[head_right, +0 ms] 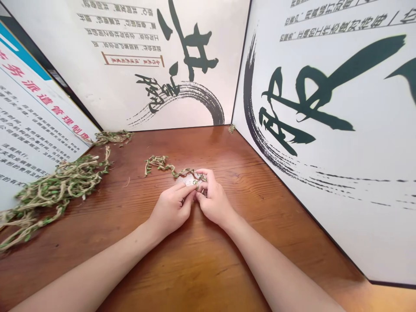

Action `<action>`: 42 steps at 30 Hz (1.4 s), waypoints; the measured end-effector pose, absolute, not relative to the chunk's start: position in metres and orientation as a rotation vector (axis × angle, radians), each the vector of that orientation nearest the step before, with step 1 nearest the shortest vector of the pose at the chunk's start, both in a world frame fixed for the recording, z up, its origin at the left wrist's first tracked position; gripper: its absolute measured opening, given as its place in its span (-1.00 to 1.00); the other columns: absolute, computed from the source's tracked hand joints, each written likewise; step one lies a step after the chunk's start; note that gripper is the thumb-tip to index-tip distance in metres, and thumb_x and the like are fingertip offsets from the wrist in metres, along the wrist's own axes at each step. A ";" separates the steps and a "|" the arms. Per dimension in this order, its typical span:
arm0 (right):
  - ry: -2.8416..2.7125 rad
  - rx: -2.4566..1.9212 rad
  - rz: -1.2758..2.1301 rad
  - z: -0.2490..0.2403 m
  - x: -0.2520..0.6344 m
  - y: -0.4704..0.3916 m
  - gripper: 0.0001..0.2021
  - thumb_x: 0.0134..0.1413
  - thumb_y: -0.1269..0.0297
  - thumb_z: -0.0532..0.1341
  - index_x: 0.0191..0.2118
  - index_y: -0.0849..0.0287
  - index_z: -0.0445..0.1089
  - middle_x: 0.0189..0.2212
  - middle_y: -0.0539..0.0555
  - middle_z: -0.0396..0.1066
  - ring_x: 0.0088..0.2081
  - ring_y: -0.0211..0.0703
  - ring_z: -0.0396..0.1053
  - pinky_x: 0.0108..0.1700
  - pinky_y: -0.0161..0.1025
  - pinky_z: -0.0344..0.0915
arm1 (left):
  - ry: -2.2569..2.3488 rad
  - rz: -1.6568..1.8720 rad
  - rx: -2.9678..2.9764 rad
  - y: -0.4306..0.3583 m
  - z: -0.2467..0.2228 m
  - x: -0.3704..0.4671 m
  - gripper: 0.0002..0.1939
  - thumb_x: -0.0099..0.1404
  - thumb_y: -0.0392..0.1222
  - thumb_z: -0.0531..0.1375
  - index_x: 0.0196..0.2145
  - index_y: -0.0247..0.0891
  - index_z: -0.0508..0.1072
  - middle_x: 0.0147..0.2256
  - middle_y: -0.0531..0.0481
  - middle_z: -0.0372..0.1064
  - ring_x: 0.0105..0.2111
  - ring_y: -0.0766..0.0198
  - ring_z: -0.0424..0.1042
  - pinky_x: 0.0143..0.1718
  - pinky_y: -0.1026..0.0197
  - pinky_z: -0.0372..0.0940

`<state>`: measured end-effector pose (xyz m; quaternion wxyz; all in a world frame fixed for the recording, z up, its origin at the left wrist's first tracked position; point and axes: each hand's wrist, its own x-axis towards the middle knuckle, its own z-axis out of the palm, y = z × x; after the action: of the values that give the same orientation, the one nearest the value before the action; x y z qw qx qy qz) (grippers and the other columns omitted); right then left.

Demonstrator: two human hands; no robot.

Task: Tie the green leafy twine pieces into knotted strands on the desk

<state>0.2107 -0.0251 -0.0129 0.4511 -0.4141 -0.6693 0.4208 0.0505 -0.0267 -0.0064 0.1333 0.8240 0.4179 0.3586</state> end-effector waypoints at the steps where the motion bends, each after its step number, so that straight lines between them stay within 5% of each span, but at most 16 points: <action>1: -1.672 -1.024 1.023 -0.013 0.211 -0.025 -0.46 0.05 0.52 0.11 0.17 0.13 0.07 -0.49 -0.10 0.31 -0.39 -0.22 0.33 -0.22 -0.23 0.23 | 1.205 1.035 2.406 -0.026 -0.007 0.050 -0.78 0.36 -0.34 0.06 -0.27 -0.33 0.52 -0.37 -0.13 0.37 -0.38 0.24 0.32 -0.30 0.22 0.18; 9: -1.779 -1.146 0.862 -0.011 0.213 -0.027 -0.49 0.05 0.56 0.11 0.15 0.14 0.20 -0.42 -0.07 0.38 -0.43 -0.25 0.27 -0.28 -0.25 0.19 | 1.232 0.930 2.608 -0.024 -0.010 0.048 -0.80 0.36 -0.39 0.03 -0.31 -0.33 0.45 -0.38 -0.07 0.39 -0.42 0.24 0.35 -0.33 0.19 0.26; 21: -1.944 -1.033 0.280 -0.003 0.217 -0.032 -0.74 0.15 0.57 0.15 -0.08 0.18 0.39 -0.22 0.02 0.48 -0.18 -0.17 0.39 -0.08 -0.15 0.20 | 1.373 0.608 2.626 -0.024 -0.011 0.045 -0.76 0.42 -0.29 -0.06 -0.20 -0.34 0.38 -0.27 -0.13 0.42 -0.34 0.13 0.42 -0.32 0.11 0.24; 29: -1.644 -1.032 0.632 -0.009 0.214 -0.024 -0.88 0.25 0.31 0.21 -0.27 0.18 0.49 -0.37 0.01 0.50 -0.34 -0.24 0.44 -0.22 -0.25 0.32 | 0.972 0.831 1.968 -0.013 0.005 0.041 -0.70 0.44 -0.08 -0.02 -0.32 -0.30 0.36 -0.33 -0.03 0.36 -0.30 0.28 0.29 -0.20 0.21 0.18; 36: -1.693 -1.010 0.658 -0.005 0.209 -0.026 -0.83 0.25 0.35 0.17 -0.25 0.19 0.53 -0.30 0.03 0.52 -0.27 -0.24 0.43 -0.15 -0.28 0.31 | 0.858 0.903 1.551 -0.004 0.000 0.038 -0.66 0.37 0.05 0.09 -0.34 -0.33 0.34 -0.44 0.03 0.17 -0.43 0.35 0.10 -0.36 0.27 0.08; 42: -1.765 -1.054 0.494 -0.005 0.207 -0.028 -0.85 0.19 0.43 0.16 -0.37 0.22 0.47 -0.43 0.00 0.45 -0.39 -0.29 0.34 -0.29 -0.32 0.23 | 0.943 0.918 1.781 -0.007 0.002 0.040 -0.69 0.39 -0.03 0.05 -0.38 -0.32 0.34 -0.37 -0.02 0.29 -0.35 0.31 0.22 -0.25 0.23 0.17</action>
<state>0.2072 -0.0280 -0.0049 0.4912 -0.4343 -0.7271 0.2036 0.0395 -0.0069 0.0023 0.4470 0.7195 0.3810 0.3707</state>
